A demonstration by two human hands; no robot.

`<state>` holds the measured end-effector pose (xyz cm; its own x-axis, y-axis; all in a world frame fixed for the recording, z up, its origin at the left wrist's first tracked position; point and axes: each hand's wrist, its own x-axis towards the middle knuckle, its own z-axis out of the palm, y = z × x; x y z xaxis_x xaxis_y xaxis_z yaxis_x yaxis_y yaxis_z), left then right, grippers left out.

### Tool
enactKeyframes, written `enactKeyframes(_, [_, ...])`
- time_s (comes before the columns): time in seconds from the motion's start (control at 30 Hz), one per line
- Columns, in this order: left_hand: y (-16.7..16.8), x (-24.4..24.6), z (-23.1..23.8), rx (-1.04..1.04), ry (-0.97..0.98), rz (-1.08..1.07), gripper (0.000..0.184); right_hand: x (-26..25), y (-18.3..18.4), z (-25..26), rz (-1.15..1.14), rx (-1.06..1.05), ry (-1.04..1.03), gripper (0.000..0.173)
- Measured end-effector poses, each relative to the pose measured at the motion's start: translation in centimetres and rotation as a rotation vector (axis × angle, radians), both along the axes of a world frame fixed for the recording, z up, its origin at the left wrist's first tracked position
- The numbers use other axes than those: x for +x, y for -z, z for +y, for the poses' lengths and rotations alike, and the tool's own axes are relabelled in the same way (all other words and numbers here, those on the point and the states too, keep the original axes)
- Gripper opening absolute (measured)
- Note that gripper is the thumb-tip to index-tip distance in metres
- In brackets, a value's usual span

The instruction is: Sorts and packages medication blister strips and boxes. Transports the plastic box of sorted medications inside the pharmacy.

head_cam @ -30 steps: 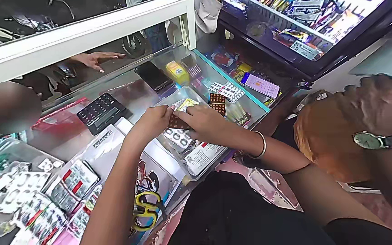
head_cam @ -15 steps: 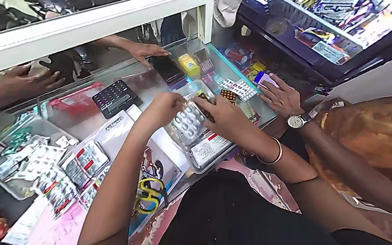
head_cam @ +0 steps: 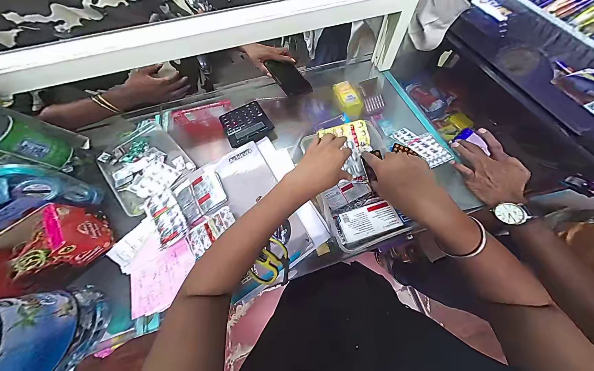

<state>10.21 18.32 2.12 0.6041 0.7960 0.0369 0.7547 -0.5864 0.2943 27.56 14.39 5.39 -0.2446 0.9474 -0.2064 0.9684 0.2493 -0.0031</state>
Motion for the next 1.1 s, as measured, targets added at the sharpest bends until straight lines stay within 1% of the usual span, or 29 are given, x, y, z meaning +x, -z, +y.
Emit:
enactKeyframes(0.07, [0.4, -0.2, -0.2, 0.016, 0.030, -0.012, 0.043, -0.2, -0.3, 0.2, -0.039, 0.010, 0.020, 0.047])
enactKeyframes(0.13, [0.3, -0.3, -0.3, 0.033, -0.025, -0.019, 0.050, -0.1, -0.6, 0.5, -0.020, 0.062, -0.022, 0.044])
enactKeyframes(0.2, [0.0, -0.3, 0.0, 0.053, -0.109, -0.012, 0.062, -0.1, -1.0, 1.0, 0.009, 0.066, -0.099, 0.050])
enactKeyframes(0.27, [0.1, -0.4, 0.4, 0.040, -0.115, -0.024, 0.068, 0.0, -0.9, 2.1, 0.085, 0.099, -0.171, 0.058])
enactKeyframes(0.33, [0.2, -0.3, 0.4, 0.015, -0.097, -0.006, 0.068, 0.3, -0.5, 3.8, 0.177, 0.126, -0.230, 0.070])
enactKeyframes(0.4, [0.3, -0.3, 0.2, 0.008, -0.086, 0.007, 0.066, 0.8, 0.0, 6.0, 0.185, 0.039, -0.279, 0.079])
enactKeyframes(0.43, [0.4, -0.5, 0.0, 0.004, -0.075, 0.004, 0.066, 1.1, 0.3, 6.7, 0.169, -0.016, -0.295, 0.079])
enactKeyframes(0.5, [0.5, -0.9, 0.0, -0.041, -0.063, 0.015, 0.068, 1.3, 0.5, 7.3, 0.096, -0.094, -0.322, 0.074])
enactKeyframes(0.6, [0.8, -1.0, 0.1, -0.123, -0.062, 0.082, 0.070, 0.6, 0.3, 6.5, 0.045, -0.170, -0.335, 0.056])
enactKeyframes(0.67, [0.3, -0.7, 0.1, -0.173, -0.068, 0.147, 0.070, -0.1, 0.3, 6.5, 0.010, -0.231, -0.335, 0.058])
enactKeyframes(0.7, [0.1, -0.5, 0.0, -0.163, -0.070, 0.152, 0.067, -0.1, 0.5, 6.6, 0.028, -0.228, -0.330, 0.059])
enactKeyframes(0.77, [-0.5, -1.0, -0.6, -0.063, -0.077, 0.074, 0.053, 0.2, 0.6, 6.8, 0.082, -0.171, -0.337, 0.057])
enactKeyframes(0.83, [-1.7, -3.7, -1.8, 0.049, -0.134, -0.059, 0.042, 0.8, 0.8, 6.7, 0.191, -0.039, -0.380, 0.053])
enactKeyframes(0.87, [-2.0, -6.0, -2.4, 0.080, -0.197, -0.133, 0.039, 1.4, 0.9, 6.3, 0.253, 0.015, -0.399, 0.055])
enactKeyframes(0.9, [-1.9, -8.9, -2.9, 0.099, -0.270, -0.180, 0.041, 2.3, 1.1, 5.9, 0.311, 0.055, -0.420, 0.056])
enactKeyframes(0.93, [-1.5, -12.3, -3.5, 0.070, -0.359, -0.169, 0.049, 3.3, 1.4, 5.5, 0.353, 0.077, -0.438, 0.059])
enactKeyframes(0.97, [-1.0, -15.8, -4.2, -0.013, -0.454, -0.119, 0.063, 4.2, 1.8, 4.9, 0.389, 0.094, -0.447, 0.064])
enactKeyframes(1.0, [-0.4, -19.1, -4.9, -0.143, -0.549, -0.045, 0.078, 4.9, 2.1, 4.3, 0.432, 0.111, -0.452, 0.069])
enactKeyframes(1.07, [1.1, -23.6, -5.8, -0.372, -0.683, 0.074, 0.101, 6.0, 2.8, 3.0, 0.505, 0.122, -0.434, 0.071])
enactKeyframes(1.1, [2.1, -25.0, -6.3, -0.423, -0.699, 0.086, 0.106, 6.3, 3.1, 2.5, 0.541, 0.127, -0.425, 0.071])
